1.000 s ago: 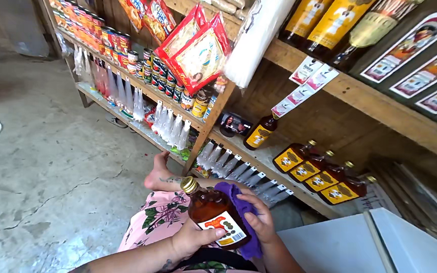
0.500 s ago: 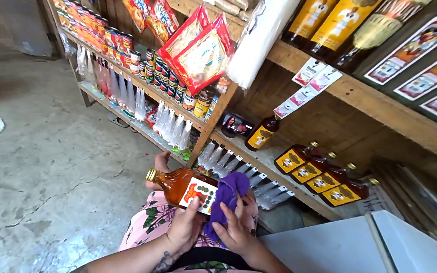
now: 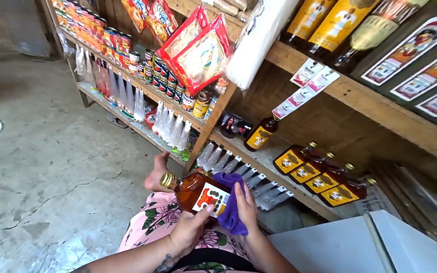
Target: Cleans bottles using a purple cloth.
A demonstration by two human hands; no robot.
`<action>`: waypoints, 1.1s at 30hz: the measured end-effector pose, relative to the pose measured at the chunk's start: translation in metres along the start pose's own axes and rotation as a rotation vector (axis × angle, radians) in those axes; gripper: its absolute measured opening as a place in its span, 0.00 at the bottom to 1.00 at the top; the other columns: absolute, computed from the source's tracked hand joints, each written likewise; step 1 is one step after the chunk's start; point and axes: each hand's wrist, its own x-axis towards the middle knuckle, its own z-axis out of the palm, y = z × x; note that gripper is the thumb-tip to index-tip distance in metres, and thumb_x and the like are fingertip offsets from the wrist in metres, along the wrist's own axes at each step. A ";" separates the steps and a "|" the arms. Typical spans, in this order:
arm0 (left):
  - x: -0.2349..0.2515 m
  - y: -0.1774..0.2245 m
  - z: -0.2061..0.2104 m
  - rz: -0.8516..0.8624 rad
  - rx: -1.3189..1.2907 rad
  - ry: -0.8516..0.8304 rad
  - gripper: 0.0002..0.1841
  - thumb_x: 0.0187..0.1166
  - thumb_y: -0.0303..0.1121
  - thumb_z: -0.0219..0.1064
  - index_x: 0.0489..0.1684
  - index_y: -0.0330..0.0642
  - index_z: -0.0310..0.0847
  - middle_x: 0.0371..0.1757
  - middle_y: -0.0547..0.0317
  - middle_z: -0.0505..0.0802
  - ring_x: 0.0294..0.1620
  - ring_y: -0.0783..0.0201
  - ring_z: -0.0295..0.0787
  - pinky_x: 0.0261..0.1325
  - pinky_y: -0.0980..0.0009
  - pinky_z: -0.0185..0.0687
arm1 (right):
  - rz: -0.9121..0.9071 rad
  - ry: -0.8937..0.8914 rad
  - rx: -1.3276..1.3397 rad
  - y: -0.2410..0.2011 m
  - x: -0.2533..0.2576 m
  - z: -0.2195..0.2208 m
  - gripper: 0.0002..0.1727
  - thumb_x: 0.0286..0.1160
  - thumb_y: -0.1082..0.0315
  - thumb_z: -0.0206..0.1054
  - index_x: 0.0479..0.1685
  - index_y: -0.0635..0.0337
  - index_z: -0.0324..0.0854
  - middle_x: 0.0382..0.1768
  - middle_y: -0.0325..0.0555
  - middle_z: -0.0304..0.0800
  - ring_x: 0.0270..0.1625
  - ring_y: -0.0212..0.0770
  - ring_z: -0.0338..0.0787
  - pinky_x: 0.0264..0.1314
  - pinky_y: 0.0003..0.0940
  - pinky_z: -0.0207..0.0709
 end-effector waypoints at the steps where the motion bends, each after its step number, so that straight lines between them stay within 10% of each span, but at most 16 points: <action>1: 0.000 0.001 0.001 -0.008 -0.011 0.037 0.29 0.70 0.42 0.79 0.65 0.36 0.73 0.53 0.50 0.95 0.54 0.55 0.95 0.62 0.56 0.90 | -0.020 -0.022 -0.010 0.001 -0.006 0.003 0.28 0.90 0.64 0.50 0.79 0.79 0.63 0.70 0.55 0.80 0.70 0.23 0.80 0.75 0.18 0.72; 7: 0.003 0.008 0.003 -0.003 -0.054 0.193 0.23 0.86 0.46 0.59 0.68 0.36 0.68 0.51 0.47 0.95 0.49 0.56 0.96 0.55 0.59 0.93 | -0.354 -0.394 -0.074 0.028 -0.023 0.003 0.49 0.84 0.55 0.64 0.90 0.78 0.37 0.90 0.67 0.49 0.90 0.34 0.58 0.91 0.30 0.56; 12: 0.001 0.008 0.002 0.006 -0.060 0.157 0.28 0.77 0.45 0.72 0.66 0.35 0.70 0.49 0.48 0.96 0.49 0.56 0.97 0.56 0.58 0.93 | -0.323 -0.285 0.036 0.032 -0.025 0.003 0.51 0.70 0.54 0.78 0.89 0.62 0.50 0.84 0.43 0.64 0.81 0.24 0.70 0.82 0.27 0.70; 17: -0.004 0.006 -0.001 0.080 0.020 -0.036 0.24 0.73 0.41 0.78 0.62 0.39 0.78 0.50 0.56 0.97 0.52 0.61 0.96 0.60 0.60 0.90 | -0.404 -0.151 -0.025 0.027 -0.023 -0.001 0.38 0.79 0.51 0.68 0.80 0.67 0.62 0.76 0.37 0.76 0.76 0.19 0.75 0.80 0.21 0.71; 27: 0.002 0.017 -0.007 0.451 0.606 -0.164 0.30 0.68 0.31 0.79 0.66 0.20 0.74 0.57 0.48 0.93 0.61 0.68 0.91 0.71 0.65 0.84 | -0.017 -0.067 -0.050 0.002 -0.032 -0.006 0.30 0.92 0.65 0.44 0.83 0.81 0.51 0.75 0.52 0.72 0.75 0.14 0.71 0.79 0.14 0.65; 29: 0.008 0.026 -0.008 0.527 0.831 -0.180 0.34 0.65 0.41 0.80 0.64 0.21 0.77 0.55 0.42 0.94 0.60 0.62 0.92 0.69 0.60 0.84 | 0.085 -0.102 0.180 0.006 -0.031 -0.010 0.23 0.92 0.67 0.43 0.78 0.70 0.66 0.64 0.41 0.83 0.64 0.13 0.79 0.70 0.12 0.71; 30: 0.011 0.033 -0.007 0.588 0.942 -0.211 0.35 0.65 0.45 0.79 0.62 0.20 0.79 0.54 0.40 0.94 0.59 0.58 0.92 0.69 0.58 0.83 | 0.169 -0.188 0.340 0.010 -0.029 -0.010 0.16 0.93 0.62 0.43 0.59 0.52 0.78 0.45 0.27 0.93 0.45 0.10 0.88 0.50 0.10 0.81; 31: 0.014 0.040 -0.005 0.667 1.038 -0.258 0.36 0.64 0.46 0.79 0.61 0.20 0.80 0.52 0.38 0.94 0.58 0.55 0.91 0.70 0.57 0.80 | 0.186 -0.368 0.487 0.011 -0.027 -0.008 0.20 0.93 0.59 0.44 0.47 0.52 0.85 0.35 0.30 0.95 0.35 0.17 0.91 0.38 0.14 0.83; 33: 0.023 0.049 -0.001 0.810 1.170 -0.381 0.35 0.62 0.49 0.78 0.56 0.21 0.84 0.48 0.37 0.95 0.55 0.49 0.91 0.70 0.55 0.76 | 0.182 -0.739 0.378 -0.056 -0.029 0.037 0.23 0.88 0.71 0.37 0.60 0.76 0.77 0.50 0.55 0.90 0.53 0.33 0.91 0.56 0.24 0.83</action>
